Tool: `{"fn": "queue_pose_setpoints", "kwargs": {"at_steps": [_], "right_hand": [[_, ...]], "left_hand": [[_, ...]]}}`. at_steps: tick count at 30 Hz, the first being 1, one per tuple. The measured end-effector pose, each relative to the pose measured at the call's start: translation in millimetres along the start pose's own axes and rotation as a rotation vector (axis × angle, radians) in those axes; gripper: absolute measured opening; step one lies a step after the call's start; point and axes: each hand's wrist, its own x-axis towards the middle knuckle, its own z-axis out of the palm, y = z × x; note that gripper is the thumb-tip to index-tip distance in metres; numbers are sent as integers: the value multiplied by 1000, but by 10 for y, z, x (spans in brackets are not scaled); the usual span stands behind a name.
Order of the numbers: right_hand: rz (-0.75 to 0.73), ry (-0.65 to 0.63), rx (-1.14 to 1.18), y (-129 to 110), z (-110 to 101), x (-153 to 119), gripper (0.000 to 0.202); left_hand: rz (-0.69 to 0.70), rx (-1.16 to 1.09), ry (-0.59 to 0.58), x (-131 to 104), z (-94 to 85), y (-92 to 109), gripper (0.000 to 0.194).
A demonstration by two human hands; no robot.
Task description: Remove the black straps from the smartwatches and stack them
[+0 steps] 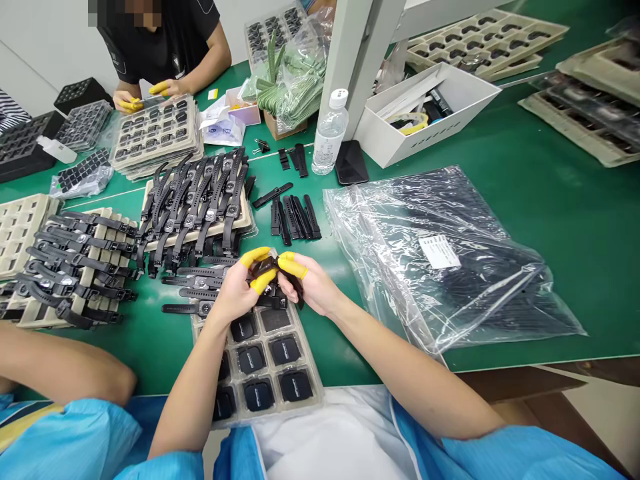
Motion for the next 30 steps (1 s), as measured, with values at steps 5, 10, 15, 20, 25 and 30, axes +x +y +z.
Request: {"fn": "queue_pose_setpoints", "kwargs": {"at_steps": [5, 10, 15, 20, 25, 30], "right_hand": [[-17, -81, -93, 20, -17, 4, 46], [149, -234, -169, -28, -54, -27, 40], [109, -133, -295, -93, -78, -23, 37], [-57, 112, -321, -101, -111, 29, 42], [-277, 360, -329, -136, -193, 66, 40], [-290, 232, -249, -113, -80, 26, 40]], "left_hand": [[66, -150, 249, 37, 66, 35, 16], [-83, -498, 584, 120, -45, 38, 30], [-278, -626, 686, 155, -152, -1, 44], [-362, -684, 468, 129, -53, 58, 48], [-343, -680, 484, 126, -54, 41, 52], [-391, -602, 326, 95, 71, 19, 51]]}}
